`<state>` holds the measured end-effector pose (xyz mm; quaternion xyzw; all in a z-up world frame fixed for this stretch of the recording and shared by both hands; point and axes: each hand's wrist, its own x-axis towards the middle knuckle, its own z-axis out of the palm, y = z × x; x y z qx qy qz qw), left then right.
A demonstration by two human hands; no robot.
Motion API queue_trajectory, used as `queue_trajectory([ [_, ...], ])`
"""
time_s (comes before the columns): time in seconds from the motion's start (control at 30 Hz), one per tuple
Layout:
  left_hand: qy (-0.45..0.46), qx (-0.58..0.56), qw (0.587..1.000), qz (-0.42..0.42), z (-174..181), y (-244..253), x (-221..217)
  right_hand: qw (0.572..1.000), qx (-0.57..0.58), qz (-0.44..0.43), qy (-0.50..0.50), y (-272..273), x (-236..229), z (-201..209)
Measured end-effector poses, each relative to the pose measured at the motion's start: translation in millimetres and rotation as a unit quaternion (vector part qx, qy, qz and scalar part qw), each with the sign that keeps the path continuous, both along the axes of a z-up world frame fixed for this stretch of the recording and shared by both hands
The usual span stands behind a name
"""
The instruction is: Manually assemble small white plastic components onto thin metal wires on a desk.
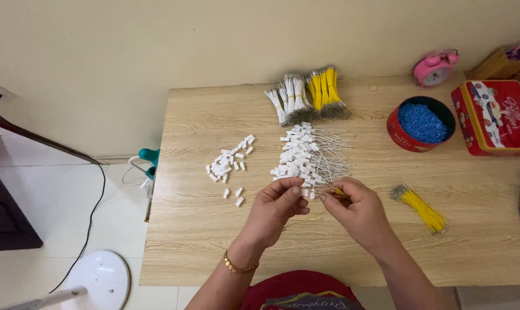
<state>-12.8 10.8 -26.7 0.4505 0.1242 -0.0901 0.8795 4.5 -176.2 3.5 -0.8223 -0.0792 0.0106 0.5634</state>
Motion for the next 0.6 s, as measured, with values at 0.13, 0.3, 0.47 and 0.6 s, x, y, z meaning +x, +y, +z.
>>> queue_trajectory([
  [0.13, 0.018, -0.043, 0.999, -0.005, -9, 1, 0, 1.000, -0.007, 0.009, -0.013, 2, -1, 18],
  [0.3, 0.034, -0.076, 0.996, -0.017, -11, 3, 1, 0.999, -0.033, 0.010, -0.004, 4, -1, 26],
  [0.47, 0.040, -0.065, 0.997, -0.031, -17, 4, 2, 0.997, -0.071, 0.037, 0.019, 5, 3, 26],
  [0.6, 0.047, -0.057, 0.997, -0.034, -17, 7, 3, 0.995, -0.043, 0.077, 0.044, 0, 7, 16],
])
